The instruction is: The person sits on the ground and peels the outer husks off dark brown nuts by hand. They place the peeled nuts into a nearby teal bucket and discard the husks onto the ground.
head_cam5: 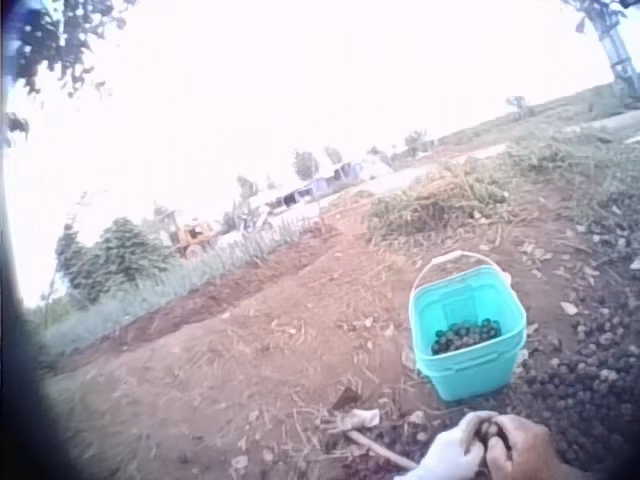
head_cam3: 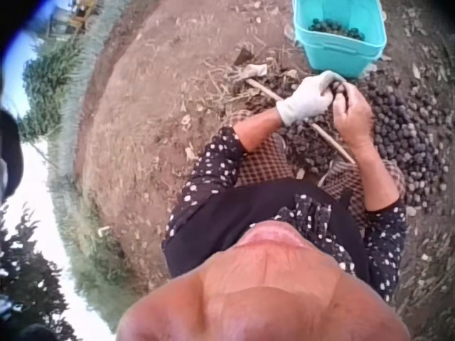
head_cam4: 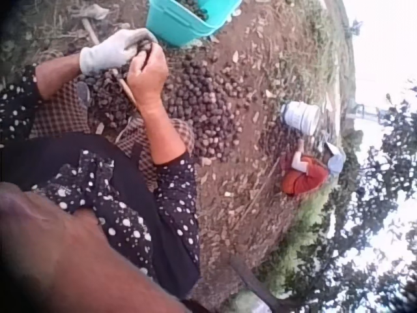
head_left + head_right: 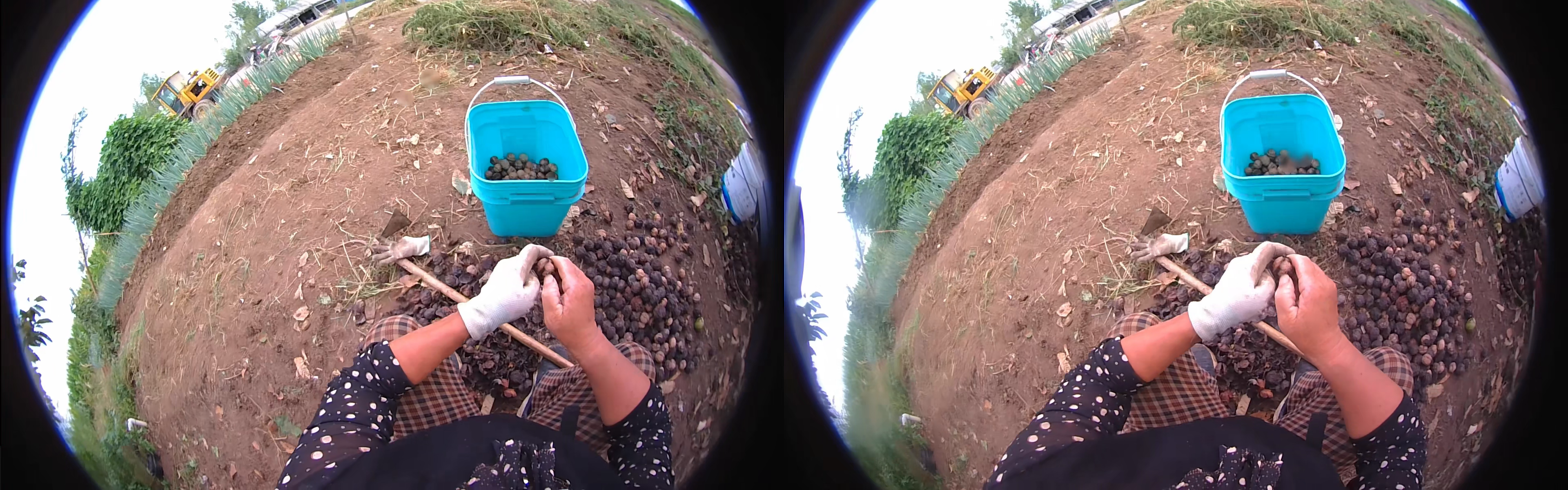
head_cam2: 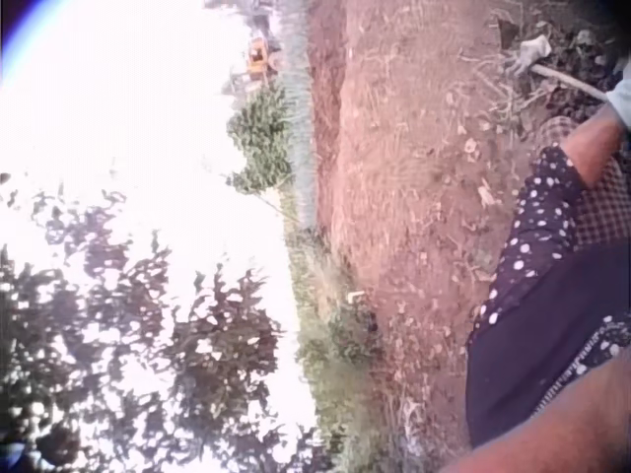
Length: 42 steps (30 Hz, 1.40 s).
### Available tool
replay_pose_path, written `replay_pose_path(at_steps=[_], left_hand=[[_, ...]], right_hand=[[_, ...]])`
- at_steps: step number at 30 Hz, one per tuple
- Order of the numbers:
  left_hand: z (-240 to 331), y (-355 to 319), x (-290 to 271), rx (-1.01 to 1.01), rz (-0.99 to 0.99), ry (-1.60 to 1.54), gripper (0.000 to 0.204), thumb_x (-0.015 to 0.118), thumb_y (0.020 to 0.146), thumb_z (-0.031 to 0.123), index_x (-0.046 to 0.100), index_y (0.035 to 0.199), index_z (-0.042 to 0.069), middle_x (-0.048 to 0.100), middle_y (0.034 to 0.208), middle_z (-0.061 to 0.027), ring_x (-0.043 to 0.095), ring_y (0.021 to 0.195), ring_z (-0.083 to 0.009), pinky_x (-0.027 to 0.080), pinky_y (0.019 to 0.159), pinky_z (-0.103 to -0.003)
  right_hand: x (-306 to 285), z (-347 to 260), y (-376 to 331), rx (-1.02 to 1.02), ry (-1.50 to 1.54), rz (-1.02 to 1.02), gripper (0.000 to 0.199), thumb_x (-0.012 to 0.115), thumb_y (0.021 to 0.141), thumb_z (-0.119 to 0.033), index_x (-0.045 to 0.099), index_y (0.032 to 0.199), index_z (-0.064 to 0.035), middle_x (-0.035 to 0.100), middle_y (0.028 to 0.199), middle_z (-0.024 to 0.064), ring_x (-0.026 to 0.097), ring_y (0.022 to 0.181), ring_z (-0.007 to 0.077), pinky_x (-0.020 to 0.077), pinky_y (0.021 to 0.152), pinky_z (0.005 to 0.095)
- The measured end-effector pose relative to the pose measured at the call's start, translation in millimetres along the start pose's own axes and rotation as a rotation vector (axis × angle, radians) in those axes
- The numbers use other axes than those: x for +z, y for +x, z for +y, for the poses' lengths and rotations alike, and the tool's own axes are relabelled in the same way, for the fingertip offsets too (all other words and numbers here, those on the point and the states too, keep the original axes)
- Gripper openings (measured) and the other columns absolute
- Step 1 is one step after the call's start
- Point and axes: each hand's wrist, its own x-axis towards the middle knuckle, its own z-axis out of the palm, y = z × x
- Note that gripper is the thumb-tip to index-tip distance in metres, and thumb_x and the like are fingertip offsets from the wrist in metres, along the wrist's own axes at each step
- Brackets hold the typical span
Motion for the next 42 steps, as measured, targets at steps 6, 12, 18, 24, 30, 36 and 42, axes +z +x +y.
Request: replay_pose_path(at_steps=[6, 12, 18, 24, 30, 36, 42], left_hand=[[13.2, 6.3, -23.2, -0.244, -0.068, -0.221, 0.032, 0.045, 0.094, 0.0, 0.06, 0.122, 0.0, 0.066, 0.089, -0.0055, 0.054, 0.068, -0.0062, 0.048, 0.063, -0.025], [21.5, 8.9, -42.8, -0.291, -0.212, -0.454, 0.048, 0.061, 0.101, 0.032, 0.054, 0.134, -0.002, 0.066, 0.106, -0.0077, 0.066, 0.083, -0.0082, 0.055, 0.069, -0.022], [18.2, 4.2, -29.9, -0.258, -0.198, -0.45, 0.041, 0.056, 0.1, 0.015, 0.053, 0.137, -0.001, 0.064, 0.116, -0.0053, 0.061, 0.102, -0.0095, 0.054, 0.088, -0.026], [19.5, -0.3, -22.5, -0.108, -0.127, -0.343, 0.053, 0.038, 0.089, -0.005, 0.053, 0.139, -0.001, 0.063, 0.118, -0.0072, 0.06, 0.097, -0.0083, 0.053, 0.087, -0.026], [31.7, 5.7, -21.7, -0.246, -0.097, -0.415, 0.043, 0.043, 0.094, -0.004, 0.061, 0.132, 0.004, 0.068, 0.091, -0.003, 0.056, 0.061, -0.0019, 0.045, 0.051, -0.018], [7.6, 7.2, -50.4, -0.147, -0.087, -0.249, 0.03, 0.055, 0.095, -0.001, 0.067, 0.122, 0.0, 0.071, 0.103, -0.0043, 0.064, 0.087, -0.0074, 0.055, 0.077, -0.025], [18.9, 6.1, -45.0, 0.05, -0.135, -0.087, 0.041, 0.079, 0.084, 0.009, 0.068, 0.123, 0.002, 0.065, 0.104, -0.0027, 0.057, 0.082, -0.0071, 0.049, 0.076, -0.023]], right_hand=[[-11.9, -4.6, 8.2, 0.487, 0.613, -0.095, 0.025, 0.047, 0.103, -0.016, 0.063, 0.109, 0.0023, 0.06, 0.072, 0.0021, 0.057, 0.052, 0.0066, 0.0455, 0.051, 0.0234], [-24.9, -8.0, 13.2, 0.352, 0.332, -0.158, 0.023, 0.05, 0.1, -0.013, 0.063, 0.11, 0.0031, 0.065, 0.077, 0.0114, 0.064, 0.062, 0.0181, 0.0509, 0.059, 0.0308], [-12.8, -11.9, 6.2, 0.167, 0.142, -0.101, 0.021, 0.051, 0.096, -0.008, 0.062, 0.109, 0.0037, 0.067, 0.094, 0.0209, 0.068, 0.084, 0.0328, 0.0533, 0.075, 0.0386], [-6.0, -7.1, 0.7, 0.227, 0.298, -0.058, 0.024, 0.047, 0.1, -0.011, 0.063, 0.11, 0.0034, 0.068, 0.092, 0.0147, 0.067, 0.079, 0.0238, 0.0525, 0.072, 0.0338], [-3.2, -1.9, -3.9, 0.513, 0.743, -0.049, 0.029, 0.041, 0.106, -0.019, 0.063, 0.111, -0.0004, 0.055, 0.075, -0.0001, 0.047, 0.053, 0.0037, 0.0386, 0.049, 0.021], [-11.8, -1.3, 2.5, 0.451, 0.716, -0.088, 0.032, 0.041, 0.106, -0.022, 0.063, 0.109, 0.0012, 0.054, 0.073, -0.0009, 0.046, 0.049, 0.0033, 0.041, 0.048, 0.0208], [-15.1, -4.3, 5.5, 0.451, 0.63, -0.23, 0.029, 0.043, 0.106, -0.02, 0.063, 0.109, 0.0006, 0.053, 0.069, -0.0022, 0.044, 0.051, 0.003, 0.0383, 0.047, 0.0227]])
